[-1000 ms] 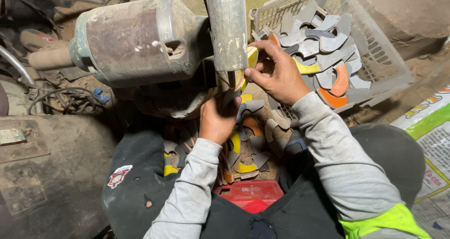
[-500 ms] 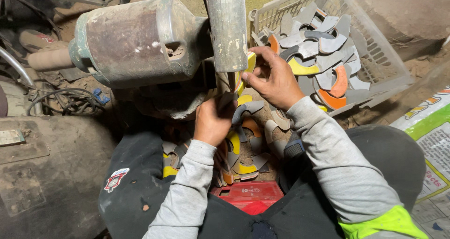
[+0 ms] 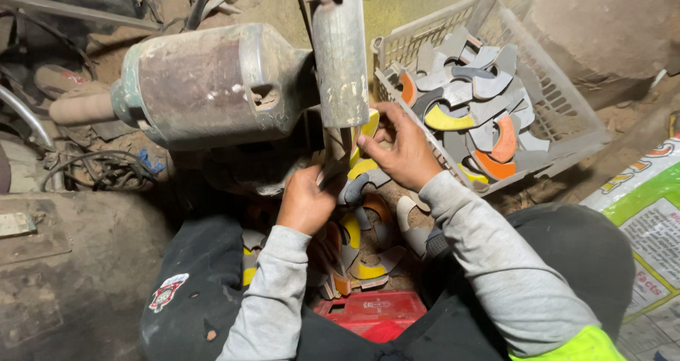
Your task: The person sits at a bench grinder and repeatedly presses curved shoe sole pieces against the rotating wheel to smooth or shape their edges. They handle multiple pieces one at a time, turning them over and adjusting grip as needed.
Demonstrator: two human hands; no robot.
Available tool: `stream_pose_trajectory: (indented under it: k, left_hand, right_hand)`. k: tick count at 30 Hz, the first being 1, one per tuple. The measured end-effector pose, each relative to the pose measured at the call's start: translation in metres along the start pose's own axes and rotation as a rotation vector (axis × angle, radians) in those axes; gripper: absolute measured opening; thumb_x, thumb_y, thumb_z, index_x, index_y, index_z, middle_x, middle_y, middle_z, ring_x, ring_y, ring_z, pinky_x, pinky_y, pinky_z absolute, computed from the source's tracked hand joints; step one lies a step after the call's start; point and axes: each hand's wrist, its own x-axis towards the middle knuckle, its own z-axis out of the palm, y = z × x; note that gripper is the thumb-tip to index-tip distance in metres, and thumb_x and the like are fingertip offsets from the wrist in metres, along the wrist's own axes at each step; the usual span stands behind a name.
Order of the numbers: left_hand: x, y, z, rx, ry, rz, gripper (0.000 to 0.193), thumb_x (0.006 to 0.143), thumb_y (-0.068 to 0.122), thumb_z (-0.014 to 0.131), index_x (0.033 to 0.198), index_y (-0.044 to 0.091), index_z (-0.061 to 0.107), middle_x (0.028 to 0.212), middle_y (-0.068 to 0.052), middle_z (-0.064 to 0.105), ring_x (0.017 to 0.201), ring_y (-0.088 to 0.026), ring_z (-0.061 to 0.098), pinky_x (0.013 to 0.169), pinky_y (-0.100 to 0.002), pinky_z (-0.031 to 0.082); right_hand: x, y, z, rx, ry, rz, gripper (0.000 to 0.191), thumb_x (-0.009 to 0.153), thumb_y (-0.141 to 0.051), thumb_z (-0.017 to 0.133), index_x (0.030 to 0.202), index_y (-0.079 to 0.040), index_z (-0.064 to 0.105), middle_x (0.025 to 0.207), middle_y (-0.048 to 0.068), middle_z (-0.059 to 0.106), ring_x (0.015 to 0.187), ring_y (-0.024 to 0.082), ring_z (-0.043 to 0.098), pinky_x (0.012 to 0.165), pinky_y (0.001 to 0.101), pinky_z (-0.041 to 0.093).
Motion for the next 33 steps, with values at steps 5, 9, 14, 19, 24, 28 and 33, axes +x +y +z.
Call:
stream_pose_trajectory:
  k: [5,9,14,19,24,28,33]
  left_hand:
    - [0.001,0.002,-0.007,0.02,-0.027,0.086,0.021,0.085,0.017,0.072,0.099,0.003,0.075,0.083,-0.022,0.073,0.072,-0.032,0.073,0.067,-0.041,0.054]
    - [0.002,0.0,-0.01,0.019,-0.053,0.03,0.018,0.085,0.017,0.07,0.095,0.003,0.074,0.08,-0.022,0.072,0.07,-0.031,0.074,0.066,-0.041,0.054]
    - [0.003,-0.007,-0.013,0.084,-0.081,-0.032,0.013,0.084,0.011,0.063,0.084,0.0,0.069,0.075,-0.026,0.066,0.067,-0.037,0.071,0.065,-0.043,0.053]
    - [0.004,-0.011,-0.017,0.076,-0.098,-0.008,0.013,0.082,0.01,0.059,0.078,0.0,0.066,0.073,-0.026,0.065,0.067,-0.034,0.074,0.064,-0.043,0.054]
    - [0.005,-0.012,-0.021,0.116,-0.13,-0.021,0.014,0.083,0.01,0.057,0.077,0.0,0.064,0.07,-0.026,0.062,0.06,-0.029,0.07,0.062,-0.043,0.053]
    - [0.007,-0.013,-0.023,0.111,-0.144,-0.061,0.015,0.082,0.012,0.058,0.076,0.0,0.065,0.065,-0.023,0.061,0.056,-0.023,0.063,0.06,-0.041,0.052]
    - [0.01,-0.017,-0.027,0.141,-0.176,-0.035,0.016,0.081,0.012,0.058,0.075,-0.001,0.064,0.061,-0.02,0.059,0.053,-0.022,0.058,0.058,-0.041,0.049]
  right_hand:
    - [-0.002,0.003,0.006,0.06,0.022,0.037,0.048,0.092,-0.011,0.074,0.132,0.003,0.053,0.098,0.004,0.063,0.078,0.006,0.06,0.07,0.0225,0.054]
    - [-0.005,0.003,0.01,0.038,0.042,0.095,0.048,0.09,-0.011,0.075,0.131,0.002,0.054,0.095,0.005,0.064,0.075,0.006,0.061,0.068,0.0229,0.054]
    - [-0.009,0.003,0.014,0.055,0.039,0.116,0.046,0.091,-0.012,0.074,0.13,0.002,0.054,0.095,0.003,0.065,0.077,0.005,0.062,0.07,0.0231,0.055]
    - [-0.012,0.008,0.018,0.011,0.052,0.123,0.047,0.09,-0.012,0.075,0.13,0.002,0.054,0.095,0.004,0.061,0.076,0.005,0.061,0.07,0.0233,0.054]
    - [-0.015,0.016,0.024,0.087,0.057,0.147,0.046,0.091,-0.011,0.074,0.129,0.002,0.053,0.098,0.003,0.061,0.079,0.005,0.062,0.069,0.022,0.054]
    - [-0.017,0.023,0.028,0.152,0.06,0.156,0.047,0.091,-0.01,0.074,0.13,0.003,0.051,0.1,0.005,0.061,0.085,0.006,0.063,0.072,0.0221,0.055]
    - [-0.019,0.025,0.034,0.17,0.078,0.15,0.046,0.091,-0.009,0.072,0.13,0.002,0.05,0.103,0.006,0.059,0.091,0.007,0.067,0.076,0.0229,0.057]
